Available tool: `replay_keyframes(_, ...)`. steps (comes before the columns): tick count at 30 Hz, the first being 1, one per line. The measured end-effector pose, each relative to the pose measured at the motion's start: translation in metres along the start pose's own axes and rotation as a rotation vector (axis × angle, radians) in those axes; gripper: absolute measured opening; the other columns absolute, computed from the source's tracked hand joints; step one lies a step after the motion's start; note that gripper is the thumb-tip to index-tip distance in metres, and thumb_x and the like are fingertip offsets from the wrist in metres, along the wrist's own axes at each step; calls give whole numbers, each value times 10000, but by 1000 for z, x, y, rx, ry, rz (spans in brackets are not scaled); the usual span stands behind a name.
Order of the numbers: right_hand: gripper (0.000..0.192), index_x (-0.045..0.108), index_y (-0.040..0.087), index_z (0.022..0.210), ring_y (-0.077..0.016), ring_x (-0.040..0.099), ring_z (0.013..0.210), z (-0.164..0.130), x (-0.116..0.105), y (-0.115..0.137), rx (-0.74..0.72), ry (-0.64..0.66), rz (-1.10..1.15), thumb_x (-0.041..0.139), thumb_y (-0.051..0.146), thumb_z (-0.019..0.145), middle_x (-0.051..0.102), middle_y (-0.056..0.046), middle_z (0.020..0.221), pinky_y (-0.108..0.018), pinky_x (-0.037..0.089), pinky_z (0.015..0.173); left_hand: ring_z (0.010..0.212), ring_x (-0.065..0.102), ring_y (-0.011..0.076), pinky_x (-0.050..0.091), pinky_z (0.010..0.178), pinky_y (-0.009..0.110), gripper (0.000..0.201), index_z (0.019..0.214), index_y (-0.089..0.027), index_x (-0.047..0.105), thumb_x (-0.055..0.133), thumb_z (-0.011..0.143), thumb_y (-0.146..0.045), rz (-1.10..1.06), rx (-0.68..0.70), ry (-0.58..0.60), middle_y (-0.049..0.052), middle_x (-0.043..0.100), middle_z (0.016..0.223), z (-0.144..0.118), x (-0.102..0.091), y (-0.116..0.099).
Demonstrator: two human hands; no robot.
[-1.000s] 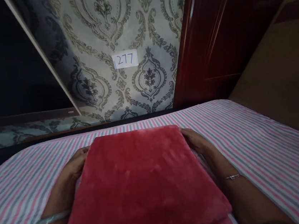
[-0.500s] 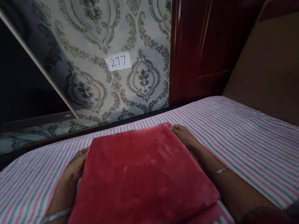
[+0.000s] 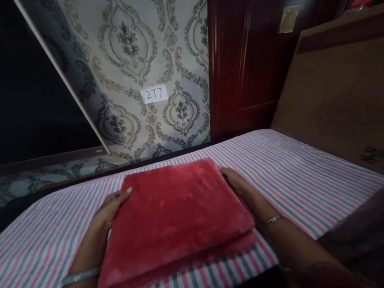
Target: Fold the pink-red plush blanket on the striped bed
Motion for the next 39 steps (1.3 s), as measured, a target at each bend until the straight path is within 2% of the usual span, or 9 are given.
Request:
replay_keyframes(3,346,598,222,597,-164,527,590,-7,-2,-4,4,-45,-45,684,546,683,622,10,565,-289,409,590,500,678,228,553,480,282,179,765,-144,695,831,665,-202,-18,92,-58,74,718,596,-8,8,0)
replay_keyframes(7,376,659,210,635,-202,588,699,-13,-3,1,12,-52,-91,632,569,744,690,-30,649,-308,439,647,509,692,241,557,475,283,193,814,-122,714,826,683,-210,-40,59,-72,79,710,576,-13,9,1)
replay_keyframes(15,260,619,236,617,-219,585,656,-22,8,6,38,32,-108,642,483,695,692,-50,660,-342,474,637,555,708,239,584,539,301,166,807,-106,726,796,727,-233,18,17,64,132,750,684,-35,3,8)
replay_keyframes(18,241,562,239,585,-199,533,628,-19,2,3,-1,-34,-158,629,447,687,608,-17,573,-327,442,628,598,724,255,575,542,306,202,879,-122,724,793,728,-237,15,74,51,101,758,696,-47,2,21)
replay_keyframes(22,303,462,253,514,-173,428,631,-19,-12,0,-93,-198,-249,642,423,689,446,29,493,-309,369,636,641,739,260,561,558,292,232,915,-134,713,800,736,-255,-29,199,-92,67,752,681,-51,-6,33)
replay_keyframes(25,355,446,259,473,-174,411,606,-27,-20,-7,-84,-237,-278,660,453,678,412,27,464,-323,367,634,638,739,266,575,588,314,227,898,-130,712,797,735,-262,-76,126,-77,81,753,688,-52,-12,42)
replay_keyframes(29,380,593,245,576,-240,578,657,-48,-20,-11,9,-137,-216,596,586,745,615,-37,573,-367,453,652,722,749,291,608,657,363,188,870,-120,717,739,737,-251,-221,-23,-11,120,767,753,-59,-22,51)
replay_keyframes(33,376,709,224,753,-289,689,780,-81,-15,-8,170,51,32,649,595,764,749,-81,771,-396,526,700,781,743,273,605,697,331,261,865,-133,742,799,617,-190,-242,31,93,98,779,816,-74,-31,58)
replay_keyframes(39,394,730,205,807,-282,709,876,-121,-17,1,185,104,185,819,563,668,778,-86,886,-375,548,778,533,647,186,513,500,246,396,783,-132,768,894,408,-137,-99,46,158,58,748,672,-87,-36,66)
Point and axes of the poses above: each hand's wrist, its own z-axis towards the middle knuckle, its own x-axis out of the palm, y = z × x, the point moved 4 cm from there along z, towards the middle knuckle
